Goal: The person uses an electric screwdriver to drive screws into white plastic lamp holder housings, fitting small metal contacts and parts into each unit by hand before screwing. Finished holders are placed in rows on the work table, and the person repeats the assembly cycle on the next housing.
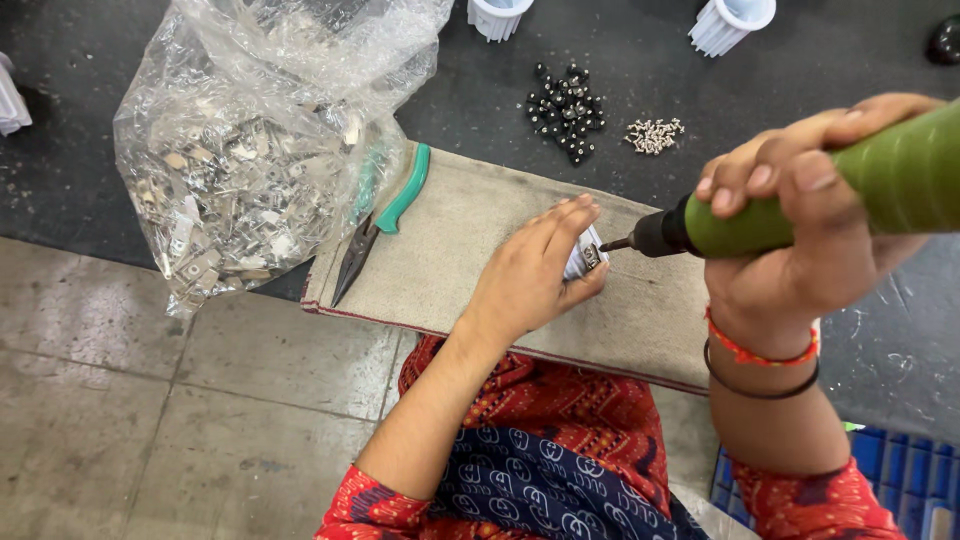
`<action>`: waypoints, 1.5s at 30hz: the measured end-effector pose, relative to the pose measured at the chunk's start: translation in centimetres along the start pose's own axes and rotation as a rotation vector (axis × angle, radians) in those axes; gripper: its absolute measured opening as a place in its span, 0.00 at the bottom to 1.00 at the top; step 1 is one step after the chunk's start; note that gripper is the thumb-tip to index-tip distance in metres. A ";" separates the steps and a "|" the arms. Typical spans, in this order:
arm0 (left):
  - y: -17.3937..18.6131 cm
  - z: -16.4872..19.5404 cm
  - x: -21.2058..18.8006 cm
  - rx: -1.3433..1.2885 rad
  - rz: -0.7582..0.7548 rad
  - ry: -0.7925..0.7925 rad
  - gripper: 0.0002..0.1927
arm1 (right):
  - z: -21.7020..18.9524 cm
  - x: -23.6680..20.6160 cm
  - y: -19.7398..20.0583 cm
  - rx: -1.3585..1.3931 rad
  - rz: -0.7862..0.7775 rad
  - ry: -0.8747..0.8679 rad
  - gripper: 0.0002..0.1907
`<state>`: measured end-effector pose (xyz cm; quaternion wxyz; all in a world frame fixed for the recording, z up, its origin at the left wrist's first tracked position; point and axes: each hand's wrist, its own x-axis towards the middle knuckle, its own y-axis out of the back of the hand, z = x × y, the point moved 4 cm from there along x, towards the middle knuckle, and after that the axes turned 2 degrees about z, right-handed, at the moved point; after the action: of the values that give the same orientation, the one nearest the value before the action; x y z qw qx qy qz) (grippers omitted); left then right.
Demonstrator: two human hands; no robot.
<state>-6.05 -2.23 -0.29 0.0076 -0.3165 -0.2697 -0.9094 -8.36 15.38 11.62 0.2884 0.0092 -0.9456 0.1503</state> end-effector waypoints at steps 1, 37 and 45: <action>0.0 0.0 0.0 -0.003 -0.002 0.003 0.31 | 0.1 -0.1 0.1 -0.001 -0.002 0.007 0.11; -0.3 -0.2 0.2 0.006 -0.020 0.064 0.31 | 1.1 -1.4 0.0 -0.016 -0.053 -0.007 0.13; -0.5 -0.5 0.4 -0.001 -0.050 0.077 0.31 | 0.3 -2.4 -0.1 -0.039 -0.106 -0.071 0.15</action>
<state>-6.73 -1.99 -0.65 -0.0050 -0.2741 -0.2765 -0.9211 -6.48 15.06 10.08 0.2625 0.0589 -0.9561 0.1160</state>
